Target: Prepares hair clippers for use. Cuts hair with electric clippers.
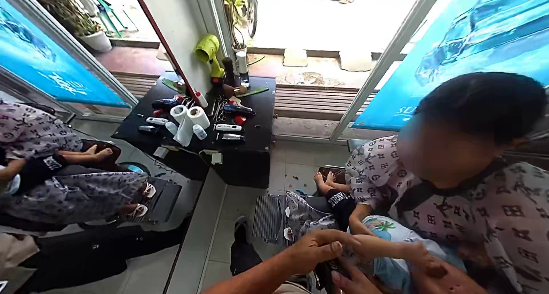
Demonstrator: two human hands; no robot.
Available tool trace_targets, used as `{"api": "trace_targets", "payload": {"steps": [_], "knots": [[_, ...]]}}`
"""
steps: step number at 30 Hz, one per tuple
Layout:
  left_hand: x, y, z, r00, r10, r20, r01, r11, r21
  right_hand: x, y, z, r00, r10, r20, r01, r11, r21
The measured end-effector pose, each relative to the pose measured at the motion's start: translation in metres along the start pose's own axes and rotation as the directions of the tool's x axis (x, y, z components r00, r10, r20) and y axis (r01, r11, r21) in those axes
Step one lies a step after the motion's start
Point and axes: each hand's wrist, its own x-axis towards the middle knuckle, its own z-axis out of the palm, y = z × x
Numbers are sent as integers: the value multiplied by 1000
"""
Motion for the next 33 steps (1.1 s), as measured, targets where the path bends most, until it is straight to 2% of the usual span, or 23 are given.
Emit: {"api": "trace_targets", "payload": {"steps": [3, 5, 8, 12, 14, 17, 19, 23, 25, 27, 29, 31, 33], "knots": [[-22, 21, -75, 993, -6, -114, 5, 1000, -11, 84, -10, 29, 989, 52, 136, -57, 998, 34], [-36, 30, -132, 983, -27, -182, 21, 999, -34, 141, -21, 57, 977, 124, 173, -134, 990, 47], [-46, 46, -216, 957, -59, -283, 52, 998, -31, 220, -48, 95, 959, 251, 134, -257, 966, 29], [-39, 82, -306, 925, -158, -347, 125, 985, -115, 298, -82, 124, 965, 254, 71, -260, 962, 89], [-28, 92, -335, 939, -184, -289, 164, 982, -92, 319, -93, 128, 962, 270, 42, -271, 962, 40], [-11, 100, -361, 974, -191, -122, 202, 976, 84, 339, -107, 127, 939, 343, -4, -342, 937, -75], [1, 103, -373, 972, -228, -48, 233, 955, 182, 351, -115, 122, 927, 373, -24, -374, 923, -97], [33, 112, -385, 982, -184, 47, 170, 963, 207, 364, -122, 104, 946, 322, -43, -325, 943, -70], [57, 129, -399, 986, -166, 1, 160, 951, 266, 369, -124, 96, 965, 260, -32, -262, 964, -54], [88, 148, -436, 971, -147, -190, 222, 851, 477, 370, -120, 90, 983, 182, -11, -182, 983, -19], [121, 151, -505, 903, -48, -427, 371, 589, 718, 370, -116, 86, 997, 78, 25, -79, 996, 50], [145, 157, -576, 780, -93, -618, 613, 305, 729, 371, -117, 85, 1000, -10, 24, 7, 991, 134], [158, 167, -620, 647, -200, -736, 761, 119, 637, 370, -118, 88, 999, -34, -40, 42, 977, 210]]}}
